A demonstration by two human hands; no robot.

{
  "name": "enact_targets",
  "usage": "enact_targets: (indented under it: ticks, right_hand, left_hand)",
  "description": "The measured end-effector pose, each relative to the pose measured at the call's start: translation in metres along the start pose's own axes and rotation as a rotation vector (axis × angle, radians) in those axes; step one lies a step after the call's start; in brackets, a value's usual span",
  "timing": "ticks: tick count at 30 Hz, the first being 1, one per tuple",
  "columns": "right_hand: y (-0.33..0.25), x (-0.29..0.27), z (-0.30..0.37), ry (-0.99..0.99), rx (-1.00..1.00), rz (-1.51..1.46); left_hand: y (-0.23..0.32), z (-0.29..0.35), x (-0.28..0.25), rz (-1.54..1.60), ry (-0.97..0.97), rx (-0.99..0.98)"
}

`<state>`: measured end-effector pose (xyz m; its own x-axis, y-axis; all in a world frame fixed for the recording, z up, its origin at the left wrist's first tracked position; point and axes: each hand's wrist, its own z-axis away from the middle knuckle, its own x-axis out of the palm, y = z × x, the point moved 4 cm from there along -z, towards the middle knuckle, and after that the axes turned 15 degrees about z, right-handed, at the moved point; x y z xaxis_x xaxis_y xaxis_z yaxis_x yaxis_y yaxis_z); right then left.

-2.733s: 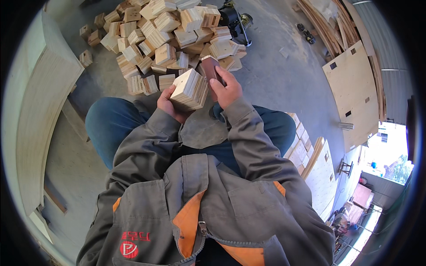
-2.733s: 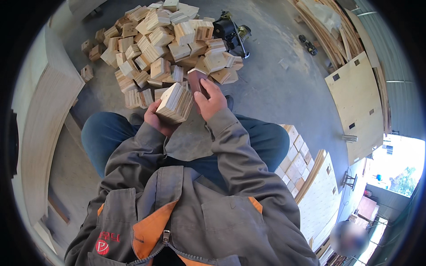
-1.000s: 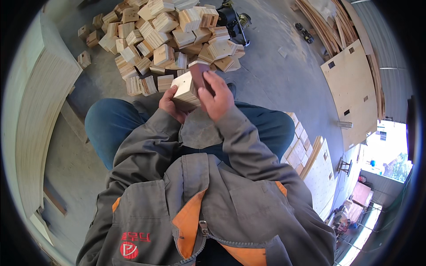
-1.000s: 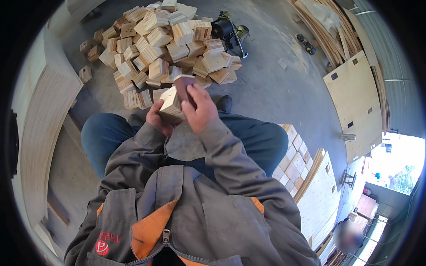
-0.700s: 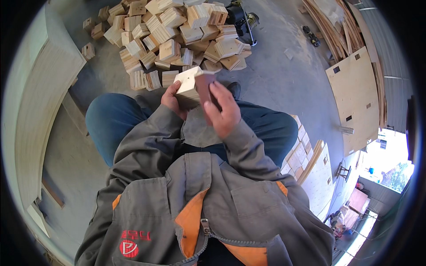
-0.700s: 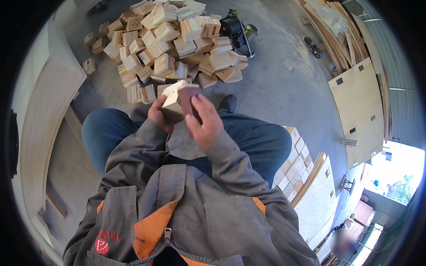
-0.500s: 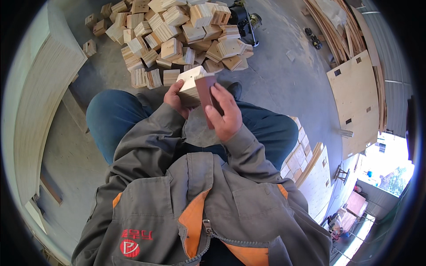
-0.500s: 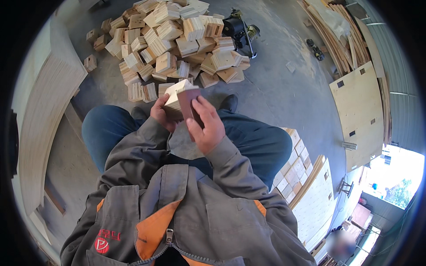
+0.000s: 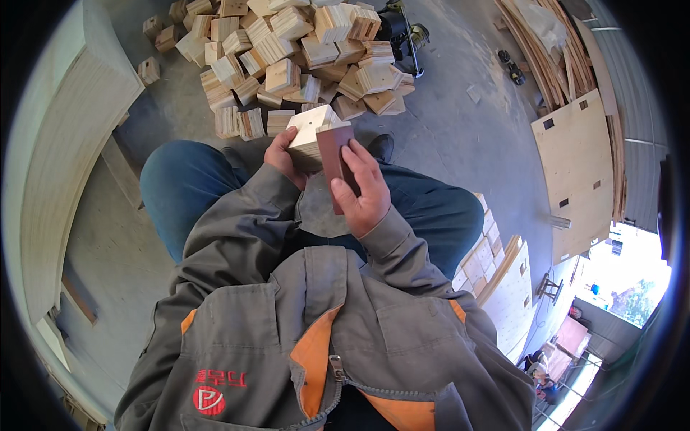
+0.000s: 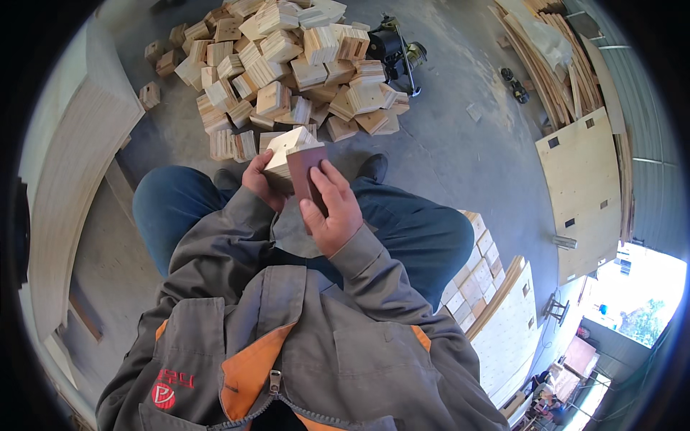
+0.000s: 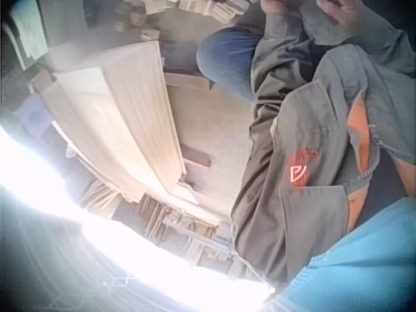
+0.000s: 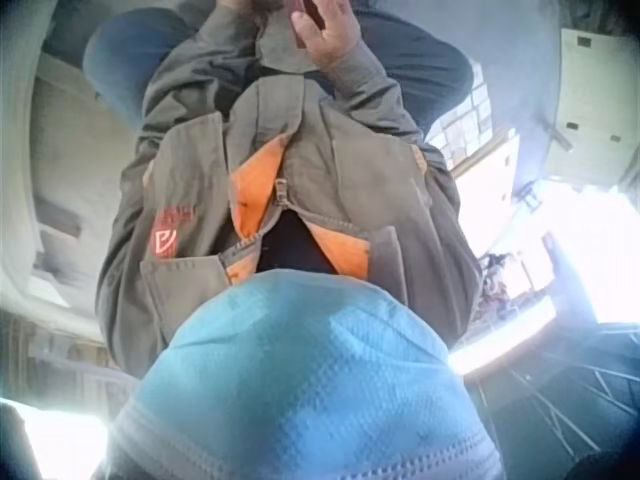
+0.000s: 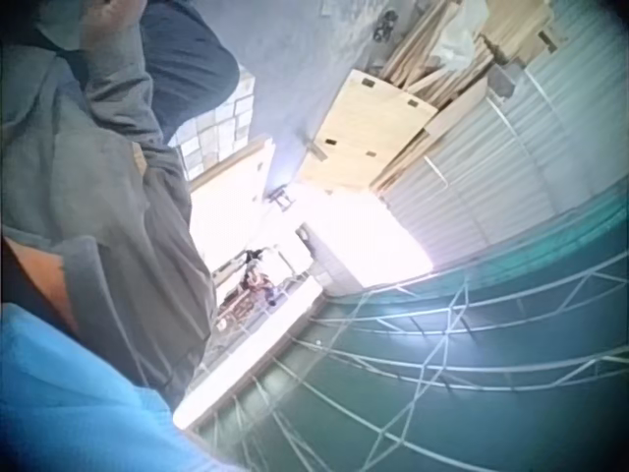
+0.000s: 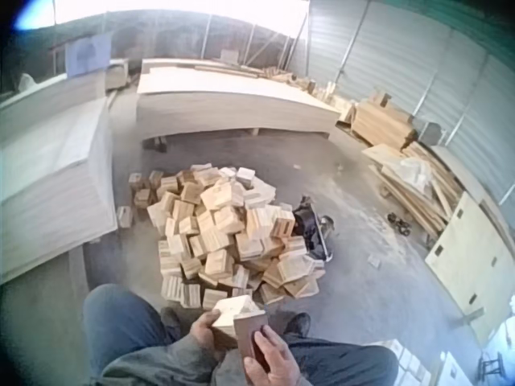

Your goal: The person sits on the floor and sands small wooden blocks one by one using a sanding block. They pick up a block, sand its surfaces, and place it aside, repeating the process with several blocks from a nearby pile.

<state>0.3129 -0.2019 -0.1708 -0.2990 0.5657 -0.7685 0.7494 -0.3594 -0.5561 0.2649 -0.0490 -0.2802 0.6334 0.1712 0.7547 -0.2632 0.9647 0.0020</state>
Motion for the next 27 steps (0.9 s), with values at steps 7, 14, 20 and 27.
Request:
enact_targets:
  ticks: [7,14,20,27]
  right_hand:
    - [0.056,0.018,-0.034,0.099,0.097,0.046]
    - [0.070,0.021,-0.019,0.069,0.170,0.084]
    - [0.002,-0.004,0.009,-0.033,0.033,0.007]
    - [0.078,0.024,-0.053,0.072,0.159,0.100]
  left_hand:
    - [-0.013,-0.009,-0.007,-0.017,-0.084,-0.099]
    - [-0.014,-0.003,-0.009,-0.001,-0.061,-0.146]
    - [-0.005,0.001,0.002,0.024,0.005,-0.018]
    - [-0.012,-0.011,-0.007,-0.004,-0.086,-0.150]
